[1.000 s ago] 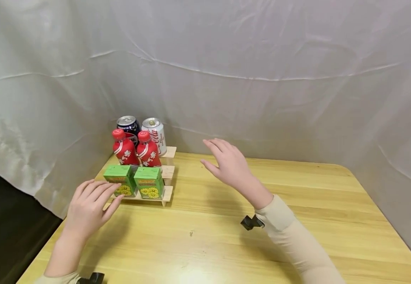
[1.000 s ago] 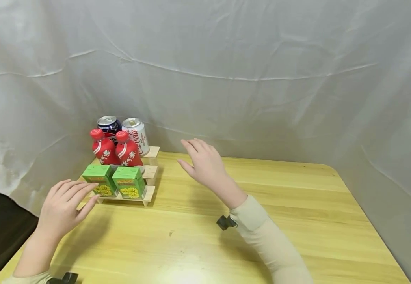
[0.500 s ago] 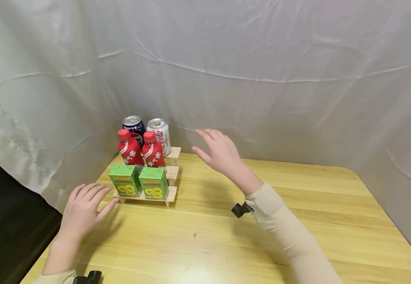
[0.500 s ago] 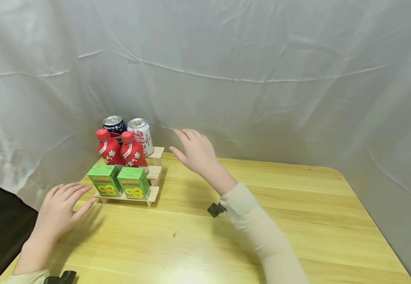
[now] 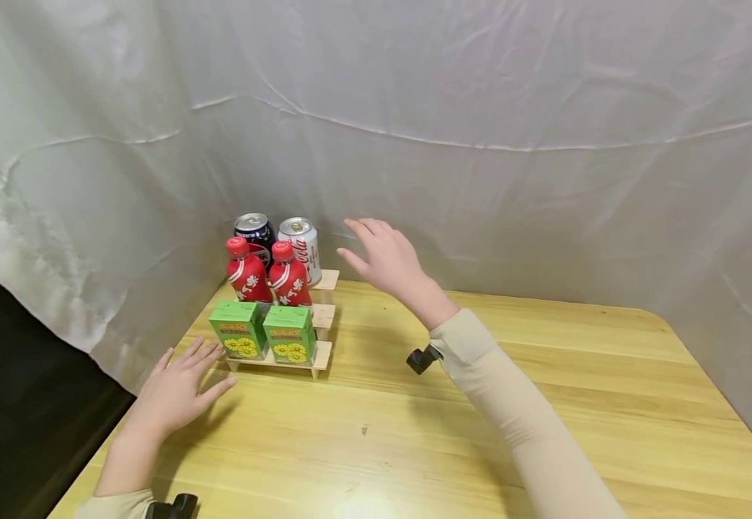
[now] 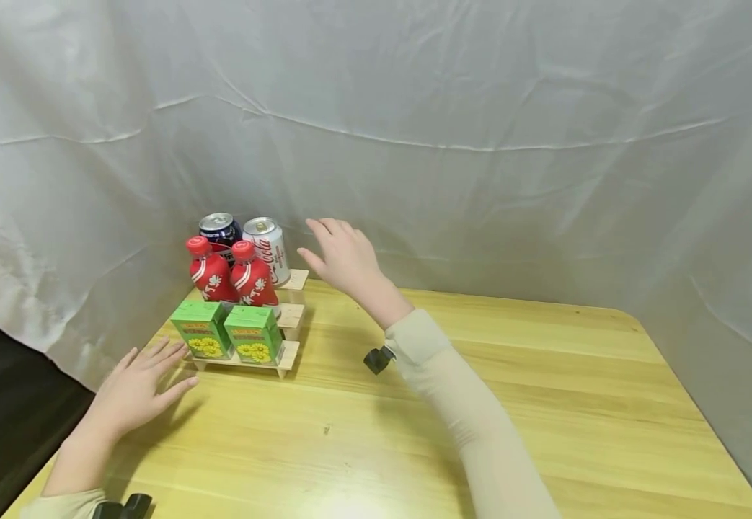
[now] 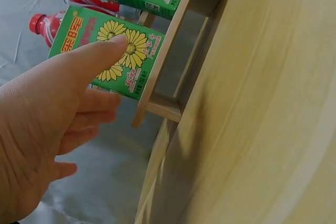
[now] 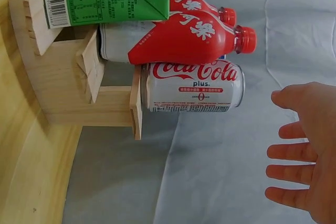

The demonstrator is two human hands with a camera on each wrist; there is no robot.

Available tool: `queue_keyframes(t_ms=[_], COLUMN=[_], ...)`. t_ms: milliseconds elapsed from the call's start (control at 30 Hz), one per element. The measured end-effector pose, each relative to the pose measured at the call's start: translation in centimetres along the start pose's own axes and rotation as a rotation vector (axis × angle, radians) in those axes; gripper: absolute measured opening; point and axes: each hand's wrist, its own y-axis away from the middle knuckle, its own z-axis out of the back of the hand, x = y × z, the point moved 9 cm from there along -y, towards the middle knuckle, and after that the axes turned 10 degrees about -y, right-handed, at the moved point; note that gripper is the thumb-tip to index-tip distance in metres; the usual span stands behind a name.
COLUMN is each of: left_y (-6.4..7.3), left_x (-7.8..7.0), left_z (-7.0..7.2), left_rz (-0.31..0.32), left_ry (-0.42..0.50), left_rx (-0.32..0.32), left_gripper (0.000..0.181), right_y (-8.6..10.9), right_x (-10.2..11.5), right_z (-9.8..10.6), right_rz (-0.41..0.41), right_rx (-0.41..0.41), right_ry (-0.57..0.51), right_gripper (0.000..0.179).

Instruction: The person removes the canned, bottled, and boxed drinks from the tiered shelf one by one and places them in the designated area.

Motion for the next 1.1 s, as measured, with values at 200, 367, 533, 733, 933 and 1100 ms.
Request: queue_keyframes(t_ms=[200,367,533,733,933,1100], left_y=[0.1,0.3,0.3,0.1,0.1,0.0], left_x=[-0.6,-1.1,-1.3,-1.5,-1.6,-1.7], left_z=[-0.5,-0.6,-0.4,-0.6,-0.7,-0.6], left_rz=[-0.001,-0.007,0.001,0.004,0.012,0.008], left_ry=[0.014,0.009,0.014,0.022,0.028,0.033], left_rx=[0.05,0.059,0.062,0.06,0.056,0.048], left_gripper=[0.066,0.067,0.071,0.074,0.074,0.074], right_y=[-1.7,-3.0,-4.4,-5.6,-6.2,-6.5], right_x=[0.4,0.6,0.9,0.8,0.9,0.5], right_z=[-0.7,-1.4,-2.3,-3.7,-5.3,-6.4], right_rz=[-0.002,-0.009,0.0,0.018,0.051,0.053], right_rx=[0.021,0.044,0.078,0.135,0.203,0.236], right_ry=[0.008,0.001,-0.019,-0.034,-0.052,-0.063], right_gripper=[0.058,0.059,0.06,0.062,0.067,0.072])
